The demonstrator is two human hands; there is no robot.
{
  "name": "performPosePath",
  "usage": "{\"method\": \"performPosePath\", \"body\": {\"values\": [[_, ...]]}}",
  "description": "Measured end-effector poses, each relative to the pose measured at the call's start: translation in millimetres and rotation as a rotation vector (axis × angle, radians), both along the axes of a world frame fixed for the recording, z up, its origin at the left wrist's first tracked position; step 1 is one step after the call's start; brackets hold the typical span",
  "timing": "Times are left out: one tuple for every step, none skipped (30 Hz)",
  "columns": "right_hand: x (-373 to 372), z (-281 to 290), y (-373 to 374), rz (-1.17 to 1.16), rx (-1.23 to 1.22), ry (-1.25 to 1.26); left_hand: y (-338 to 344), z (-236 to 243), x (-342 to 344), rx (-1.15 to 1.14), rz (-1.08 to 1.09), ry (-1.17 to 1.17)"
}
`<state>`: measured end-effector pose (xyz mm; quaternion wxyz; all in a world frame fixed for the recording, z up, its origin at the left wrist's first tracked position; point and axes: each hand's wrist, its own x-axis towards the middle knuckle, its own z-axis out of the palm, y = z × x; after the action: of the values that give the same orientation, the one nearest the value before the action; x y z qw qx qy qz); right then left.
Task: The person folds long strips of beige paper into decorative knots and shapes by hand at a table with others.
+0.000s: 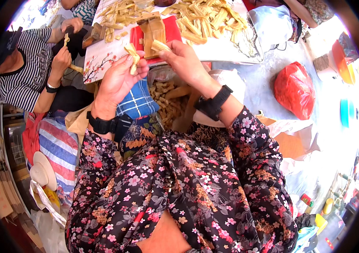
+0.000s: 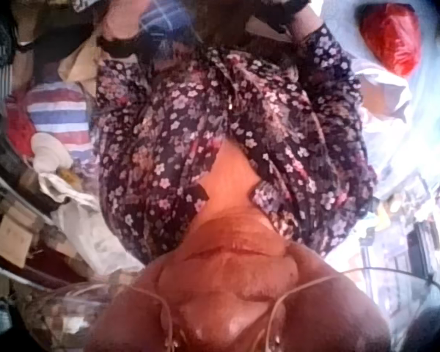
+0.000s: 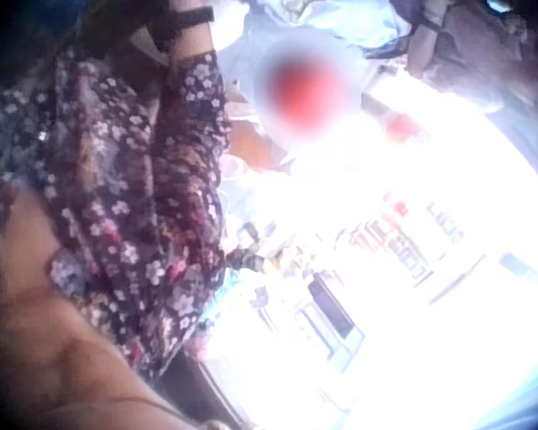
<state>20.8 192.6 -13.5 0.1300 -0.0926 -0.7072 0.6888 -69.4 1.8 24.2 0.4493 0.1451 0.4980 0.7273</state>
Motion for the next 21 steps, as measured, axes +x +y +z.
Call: {"method": "performPosePath", "body": {"values": [[14.1, 18.1, -11.0, 0.061, -0.179, -0.083, 1.4, 0.9, 10.6, 0.038, 0.050, -0.029], [25.7, 34.1, -21.0, 0.125, -0.357, -0.164, 2.1, 0.0, 20.1, 0.086, 0.108, -0.050], [31.3, 41.5, -26.8, 0.226, -0.501, -0.181, 5.0, -1.9, 27.0, 0.138, 0.160, -0.071], [31.5, 36.8, -35.2, 0.216, -0.606, -0.124, 6.9, -3.0, 33.7, 0.190, 0.212, -0.091], [33.1, 34.2, -36.6, 0.218, -0.648, -0.144, 7.3, -1.7, 41.1, 0.172, 0.239, -0.034], [33.9, 33.8, -38.1, 0.224, -0.692, -0.164, 7.2, -1.6, 46.5, 0.157, 0.277, 0.018], [34.8, 35.3, -41.3, 0.216, -0.707, -0.176, 7.3, -2.4, 51.4, 0.142, 0.315, 0.070], [36.1, 37.3, -45.8, 0.208, -0.722, -0.189, 7.7, -3.0, 55.5, 0.128, 0.352, 0.122], [37.7, 38.7, -48.8, 0.202, -0.737, -0.202, 8.0, -3.1, 59.3, 0.119, 0.341, 0.193], [39.5, 38.6, -49.4, 0.255, -0.807, -0.210, 7.8, -5.9, 61.4, 0.147, 0.336, 0.156], [41.5, 37.4, -49.5, 0.309, -0.878, -0.219, 7.0, -10.4, 63.2, 0.175, 0.331, 0.119], [43.4, 35.5, -49.5, 0.358, -0.946, -0.228, 8.7, -10.7, 65.7, 0.206, 0.323, 0.078], [44.6, 34.5, -50.1, 0.355, -0.899, -0.216, 10.6, -7.6, 70.0, 0.141, 0.361, 0.111], [45.8, 35.4, -50.6, 0.337, -0.881, -0.210, 9.0, -4.5, 69.8, 0.132, 0.299, 0.141], [48.2, 37.3, -52.1, 0.322, -0.865, -0.206, 4.9, -2.2, 70.1, 0.119, 0.239, 0.170], [50.6, 39.0, -53.9, 0.307, -0.849, -0.202, 2.0, 0.1, 71.0, 0.107, 0.179, 0.198], [53.0, 40.0, -56.0, 0.296, -0.839, -0.207, 3.3, 2.4, 72.3, 0.058, 0.185, 0.267], [55.5, 40.6, -58.5, 0.282, -0.828, -0.211, 2.2, 3.2, 74.0, 0.089, 0.169, 0.205], [58.2, 41.3, -61.2, 0.269, -0.817, -0.215, 0.6, 3.5, 75.8, 0.120, 0.153, 0.142], [61.8, 42.1, -63.8, 0.257, -0.740, -0.170, -1.0, 4.3, 77.2, 0.151, 0.136, 0.079], [66.4, 43.4, -66.4, 0.243, -0.665, -0.125, -2.4, 7.1, 78.2, 0.175, 0.141, 0.054]]}}
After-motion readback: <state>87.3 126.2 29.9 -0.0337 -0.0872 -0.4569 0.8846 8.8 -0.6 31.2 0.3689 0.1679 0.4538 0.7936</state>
